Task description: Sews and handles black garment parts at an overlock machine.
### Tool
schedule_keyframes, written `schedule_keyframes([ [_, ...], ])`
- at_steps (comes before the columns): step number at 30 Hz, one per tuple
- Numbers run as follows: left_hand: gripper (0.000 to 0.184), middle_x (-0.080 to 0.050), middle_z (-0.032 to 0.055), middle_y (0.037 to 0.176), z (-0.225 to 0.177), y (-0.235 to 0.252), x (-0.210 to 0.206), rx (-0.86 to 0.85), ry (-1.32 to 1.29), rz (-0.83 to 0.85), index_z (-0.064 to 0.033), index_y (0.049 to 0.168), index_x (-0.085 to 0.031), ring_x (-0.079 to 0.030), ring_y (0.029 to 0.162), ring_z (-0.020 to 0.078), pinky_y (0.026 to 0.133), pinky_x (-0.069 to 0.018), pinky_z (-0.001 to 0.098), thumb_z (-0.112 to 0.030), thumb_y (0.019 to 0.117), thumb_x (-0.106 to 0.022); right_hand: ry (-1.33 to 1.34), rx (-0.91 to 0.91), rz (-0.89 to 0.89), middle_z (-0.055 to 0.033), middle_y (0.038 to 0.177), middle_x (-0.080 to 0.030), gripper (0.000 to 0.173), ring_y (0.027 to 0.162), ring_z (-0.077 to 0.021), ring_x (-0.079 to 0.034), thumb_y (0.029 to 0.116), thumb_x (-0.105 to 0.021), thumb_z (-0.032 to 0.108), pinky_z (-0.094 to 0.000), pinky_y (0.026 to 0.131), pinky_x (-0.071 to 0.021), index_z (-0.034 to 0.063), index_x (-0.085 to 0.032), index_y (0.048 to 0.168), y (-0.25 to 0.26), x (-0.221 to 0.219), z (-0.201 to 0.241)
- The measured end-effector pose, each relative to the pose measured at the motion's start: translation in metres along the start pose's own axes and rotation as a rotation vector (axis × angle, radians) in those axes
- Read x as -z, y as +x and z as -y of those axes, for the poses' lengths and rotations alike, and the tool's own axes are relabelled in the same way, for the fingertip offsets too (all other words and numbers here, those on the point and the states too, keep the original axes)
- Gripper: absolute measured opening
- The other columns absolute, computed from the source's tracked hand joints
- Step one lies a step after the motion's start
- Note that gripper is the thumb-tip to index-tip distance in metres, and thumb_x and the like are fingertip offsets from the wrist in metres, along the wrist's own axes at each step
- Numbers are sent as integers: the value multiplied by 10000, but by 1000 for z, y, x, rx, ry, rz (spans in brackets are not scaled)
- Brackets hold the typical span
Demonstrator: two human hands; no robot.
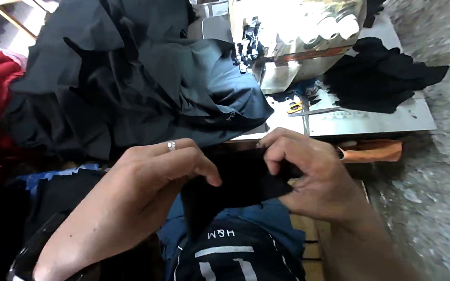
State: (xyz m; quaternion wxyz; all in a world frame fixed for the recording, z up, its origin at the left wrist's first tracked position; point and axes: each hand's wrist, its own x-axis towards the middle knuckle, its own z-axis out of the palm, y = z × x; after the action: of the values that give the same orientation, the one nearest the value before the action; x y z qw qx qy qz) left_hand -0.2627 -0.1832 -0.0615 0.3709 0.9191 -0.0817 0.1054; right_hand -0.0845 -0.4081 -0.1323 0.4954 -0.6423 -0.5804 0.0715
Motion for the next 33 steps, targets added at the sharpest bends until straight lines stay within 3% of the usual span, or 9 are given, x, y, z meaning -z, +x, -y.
schedule_keyframes([
  [4,263,-673,-58,907,9,-1,-14,54,359,-27,-163,965,-734,-644,806,30,674,-545,216,-63,959,-491,-304,-47,22,53,946,-679,60,929,-93,-601,783,-740,193,-274,772,-483,195,-693,818,4,11,-1],
  [6,206,-690,-70,950,8,-3,-18,73,416,-15,-210,1019,-732,-661,833,52,658,-538,265,-356,1001,-588,-339,-55,19,74,973,-689,101,951,-103,-581,784,-779,302,-317,803,-452,228,-722,821,5,11,-4],
  [8,468,-678,-56,935,3,-5,-23,96,507,-15,-234,998,-708,-641,795,102,627,-494,335,-675,849,-650,-326,-71,1,87,996,-700,169,994,-98,-584,764,-810,384,-331,846,-448,242,-732,810,6,10,-5],
  [10,538,-641,-29,863,2,-5,-32,102,592,-29,-225,909,-681,-611,722,150,591,-462,373,-743,762,-667,-286,-78,-27,91,996,-713,197,1010,-97,-587,745,-830,418,-334,870,-447,243,-746,786,6,8,-7],
  [15,261,-643,-123,804,14,-4,-37,148,202,-207,-223,850,-707,-598,736,-4,637,-486,225,-479,875,-755,28,-191,-83,84,953,-754,193,973,-67,-639,818,-859,369,-251,850,-497,203,-781,758,3,7,-8],
  [18,211,-657,-97,796,20,-1,-35,128,-111,-229,-149,842,-725,-615,733,-5,631,-521,171,-338,935,-741,238,-303,-114,54,864,-751,156,883,-65,-697,842,-842,278,-208,794,-583,155,-778,771,2,5,-7],
  [27,94,-655,-94,799,20,7,-40,173,-151,-289,-148,835,-717,-605,699,-6,589,-505,149,-206,907,-735,409,-402,-260,10,809,-728,176,732,-56,-685,744,-897,131,-182,622,-586,117,-724,715,1,-6,-7],
  [30,171,-715,-75,898,19,15,-43,218,-162,-335,-118,1046,-718,-672,760,22,648,-583,174,-126,882,-767,393,-407,-359,40,740,-677,354,640,-39,-646,676,-932,83,-175,566,-565,154,-604,786,2,-9,-10],
  [33,426,-739,-65,1011,25,24,-42,296,-112,-350,-130,1302,-675,-705,848,44,741,-614,202,-109,889,-781,425,-492,-226,24,777,-709,458,688,-66,-706,779,-871,72,-201,623,-609,153,-492,1022,2,5,-12],
])
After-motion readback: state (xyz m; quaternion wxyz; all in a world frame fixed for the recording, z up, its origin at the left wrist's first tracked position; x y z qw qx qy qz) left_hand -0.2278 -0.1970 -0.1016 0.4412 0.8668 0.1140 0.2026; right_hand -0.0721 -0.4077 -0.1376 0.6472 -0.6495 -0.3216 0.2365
